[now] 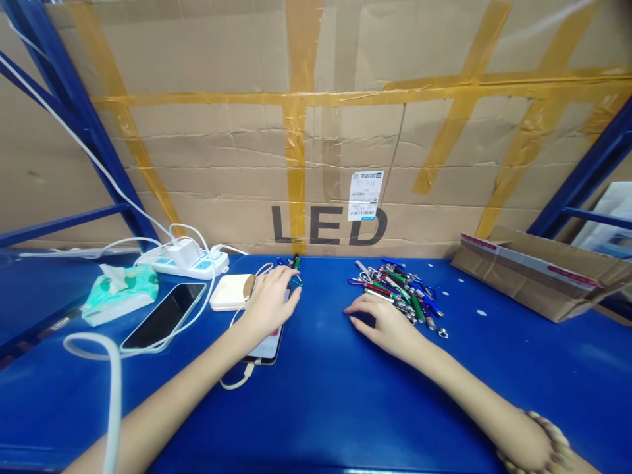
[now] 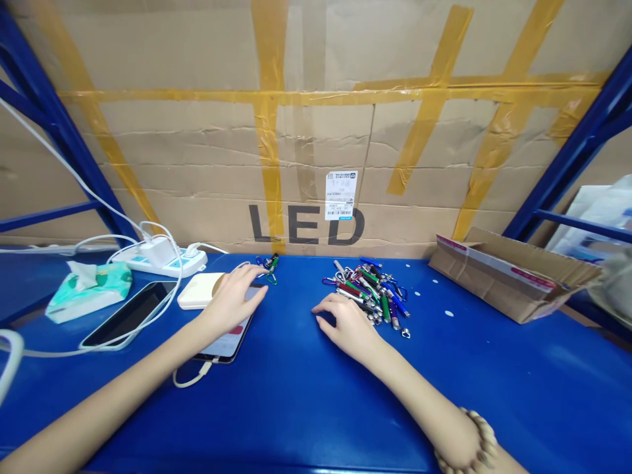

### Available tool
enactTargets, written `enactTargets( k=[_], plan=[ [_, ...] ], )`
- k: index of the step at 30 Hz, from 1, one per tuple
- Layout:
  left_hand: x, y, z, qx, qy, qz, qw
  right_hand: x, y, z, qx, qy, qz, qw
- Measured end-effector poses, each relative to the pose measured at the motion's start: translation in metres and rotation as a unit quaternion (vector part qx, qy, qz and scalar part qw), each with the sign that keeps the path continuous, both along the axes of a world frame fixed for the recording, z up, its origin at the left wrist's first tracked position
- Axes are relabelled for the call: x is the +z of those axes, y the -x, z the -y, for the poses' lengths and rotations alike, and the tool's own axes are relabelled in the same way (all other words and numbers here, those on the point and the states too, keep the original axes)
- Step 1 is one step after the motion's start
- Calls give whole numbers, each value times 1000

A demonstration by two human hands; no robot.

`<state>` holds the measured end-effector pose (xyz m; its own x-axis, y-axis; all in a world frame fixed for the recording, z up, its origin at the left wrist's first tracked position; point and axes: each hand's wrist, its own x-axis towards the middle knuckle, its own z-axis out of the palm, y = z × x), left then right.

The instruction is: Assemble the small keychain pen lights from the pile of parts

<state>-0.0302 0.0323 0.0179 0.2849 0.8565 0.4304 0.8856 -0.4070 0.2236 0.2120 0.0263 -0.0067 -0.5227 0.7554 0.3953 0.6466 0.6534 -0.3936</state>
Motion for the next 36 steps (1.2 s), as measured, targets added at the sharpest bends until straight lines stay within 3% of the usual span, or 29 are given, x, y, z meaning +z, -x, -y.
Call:
enactTargets(
  k=[3,7,12,16,20,26,29,36],
  plan=[
    [5,11,-9,3,-4,2,1000,-1,0,-1,1,1,2,1000],
    [-4,18,-17,-51,43,-23,998,-1,1,-2,1,-2,6,1000],
    [-16,15,-24,-90,106,-35,990,1,3,-1,3,0,13,1000],
    [-14,9,-25,-109,132,-34,985,1,4,0,7,-5,10,1000],
    [-6,-1,-14,-151,154,-30,976,1,5,0,8,-11,3,1000],
    [4,-23,21,-266,201,6,943,2,4,-1,-20,-4,8,1000],
    [5,-27,29,-268,170,39,947,2,3,-1,-35,4,-7,999],
    [9,-14,16,-164,11,21,986,8,8,11,20,24,38,999]
  ],
)
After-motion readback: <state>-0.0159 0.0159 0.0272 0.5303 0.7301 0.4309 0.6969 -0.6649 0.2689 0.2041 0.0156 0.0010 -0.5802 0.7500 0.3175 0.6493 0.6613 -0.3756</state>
